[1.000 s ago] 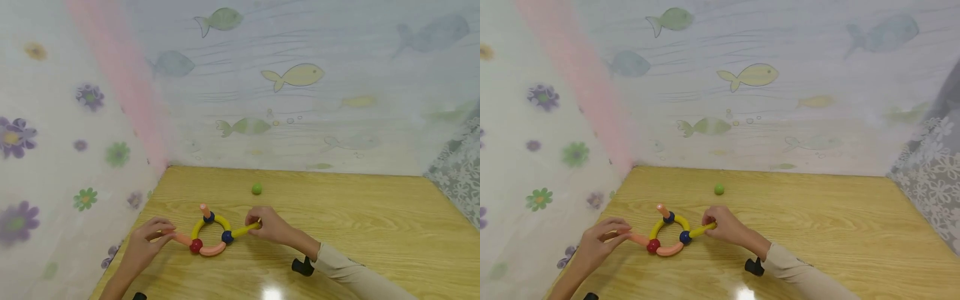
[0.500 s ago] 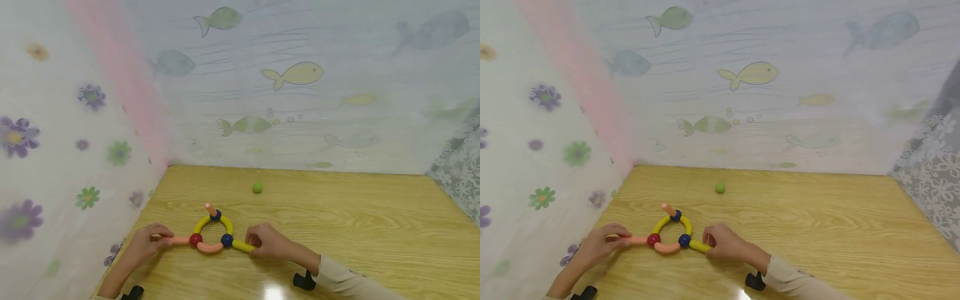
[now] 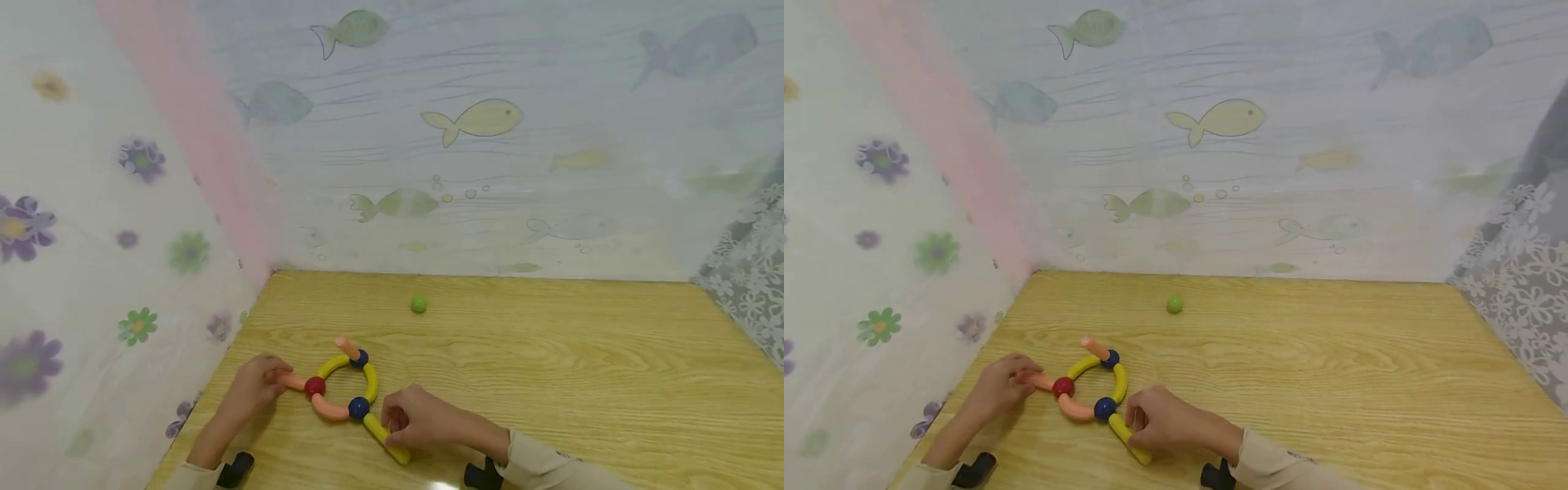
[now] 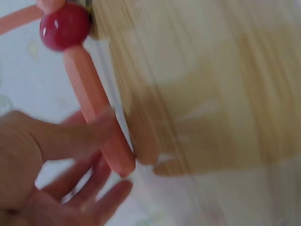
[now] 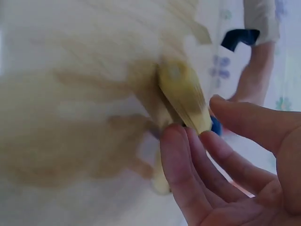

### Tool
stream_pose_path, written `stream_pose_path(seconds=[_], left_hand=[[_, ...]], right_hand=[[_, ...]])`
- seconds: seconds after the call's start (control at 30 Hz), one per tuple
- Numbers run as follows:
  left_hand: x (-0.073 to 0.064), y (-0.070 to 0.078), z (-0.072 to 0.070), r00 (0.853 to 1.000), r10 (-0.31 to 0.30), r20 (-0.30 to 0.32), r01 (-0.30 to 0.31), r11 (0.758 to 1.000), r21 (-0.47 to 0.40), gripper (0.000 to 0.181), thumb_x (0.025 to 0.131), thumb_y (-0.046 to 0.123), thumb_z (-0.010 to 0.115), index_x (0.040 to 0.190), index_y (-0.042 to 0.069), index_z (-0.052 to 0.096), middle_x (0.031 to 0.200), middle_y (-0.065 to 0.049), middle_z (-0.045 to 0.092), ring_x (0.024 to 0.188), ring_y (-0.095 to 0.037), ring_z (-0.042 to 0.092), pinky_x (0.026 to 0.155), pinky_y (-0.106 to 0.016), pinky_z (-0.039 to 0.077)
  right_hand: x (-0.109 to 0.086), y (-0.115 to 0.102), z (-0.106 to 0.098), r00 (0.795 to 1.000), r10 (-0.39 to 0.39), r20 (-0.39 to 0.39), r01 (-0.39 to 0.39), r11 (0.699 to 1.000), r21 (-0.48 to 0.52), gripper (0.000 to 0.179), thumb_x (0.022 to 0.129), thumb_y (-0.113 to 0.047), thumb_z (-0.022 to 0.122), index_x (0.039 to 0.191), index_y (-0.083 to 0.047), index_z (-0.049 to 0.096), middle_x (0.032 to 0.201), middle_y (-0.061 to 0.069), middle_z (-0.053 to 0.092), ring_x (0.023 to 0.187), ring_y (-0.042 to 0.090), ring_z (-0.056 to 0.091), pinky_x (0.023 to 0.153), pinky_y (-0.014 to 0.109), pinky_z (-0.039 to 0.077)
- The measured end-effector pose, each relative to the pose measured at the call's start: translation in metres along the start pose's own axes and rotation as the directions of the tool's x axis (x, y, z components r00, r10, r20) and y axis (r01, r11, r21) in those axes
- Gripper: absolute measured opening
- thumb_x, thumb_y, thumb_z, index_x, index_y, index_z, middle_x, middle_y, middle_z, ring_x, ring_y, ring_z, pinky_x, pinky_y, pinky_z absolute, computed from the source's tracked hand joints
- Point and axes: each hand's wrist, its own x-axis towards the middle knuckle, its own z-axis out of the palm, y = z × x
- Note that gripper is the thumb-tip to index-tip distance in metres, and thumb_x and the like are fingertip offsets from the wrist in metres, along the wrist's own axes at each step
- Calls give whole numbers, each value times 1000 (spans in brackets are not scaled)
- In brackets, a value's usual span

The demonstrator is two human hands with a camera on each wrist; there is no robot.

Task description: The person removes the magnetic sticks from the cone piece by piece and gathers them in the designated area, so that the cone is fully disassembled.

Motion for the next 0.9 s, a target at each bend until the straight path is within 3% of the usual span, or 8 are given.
stream_pose_path(seconds=[0.1,0.27,0.43,0.57,0.7,0.8,0.9], left_hand=[[2,9,4,997,-50,-61,50,999,-12,22,70,-12,74,87,3,72,96,-15,62,89,-35,60,74,-47,50],[4,36,12,985,-78,-152,71,996,-53,18,74,-12,69,85,1,72,98,-19,63,98,-41,56,78,-53,48],[14,66,27,992,-97,-84,84,986,-141,18,78,0,74,95,5,71,107,-16,62,104,-38,56,81,-49,49],[23,78,43,998,-67,-14,62,977,-206,27,79,8,76,105,5,68,111,-13,63,106,-34,57,84,-46,48],[27,83,57,1000,-7,-11,6,995,-97,32,82,18,75,111,8,68,110,-11,62,101,-29,59,83,-43,49],[26,88,62,998,32,-46,-32,999,9,30,82,25,75,109,11,70,107,-11,62,95,-27,61,77,-42,51],[28,93,63,996,50,-77,-46,998,52,26,84,29,73,103,12,71,104,-11,63,93,-27,62,73,-41,52]], right_hand=[[11,-3,-7,999,-16,-45,15,1000,-19,10,81,-10,74,86,-8,65,72,-10,58,63,1,55,58,18,47],[35,-12,-24,977,-71,-203,63,997,-43,20,81,-10,75,95,-4,63,88,6,63,71,12,60,62,20,48],[61,-21,-37,944,-137,-300,91,983,-163,36,84,-16,74,113,-4,57,103,12,59,85,26,59,71,26,48],[78,-24,-42,926,-206,-315,132,962,-241,25,86,-17,71,106,-5,61,94,7,61,80,23,59,69,25,47],[83,-27,-47,925,-228,-304,158,958,-239,7,86,-10,68,86,-8,61,79,1,59,68,15,58,60,21,46],[80,-26,-52,933,-199,-298,145,970,-194,9,83,-5,65,81,-9,57,74,-3,56,62,10,54,55,20,43],[74,-24,-60,944,-154,-292,120,984,-130,10,82,-2,61,80,-7,54,71,-3,51,56,8,49,51,21,39]])
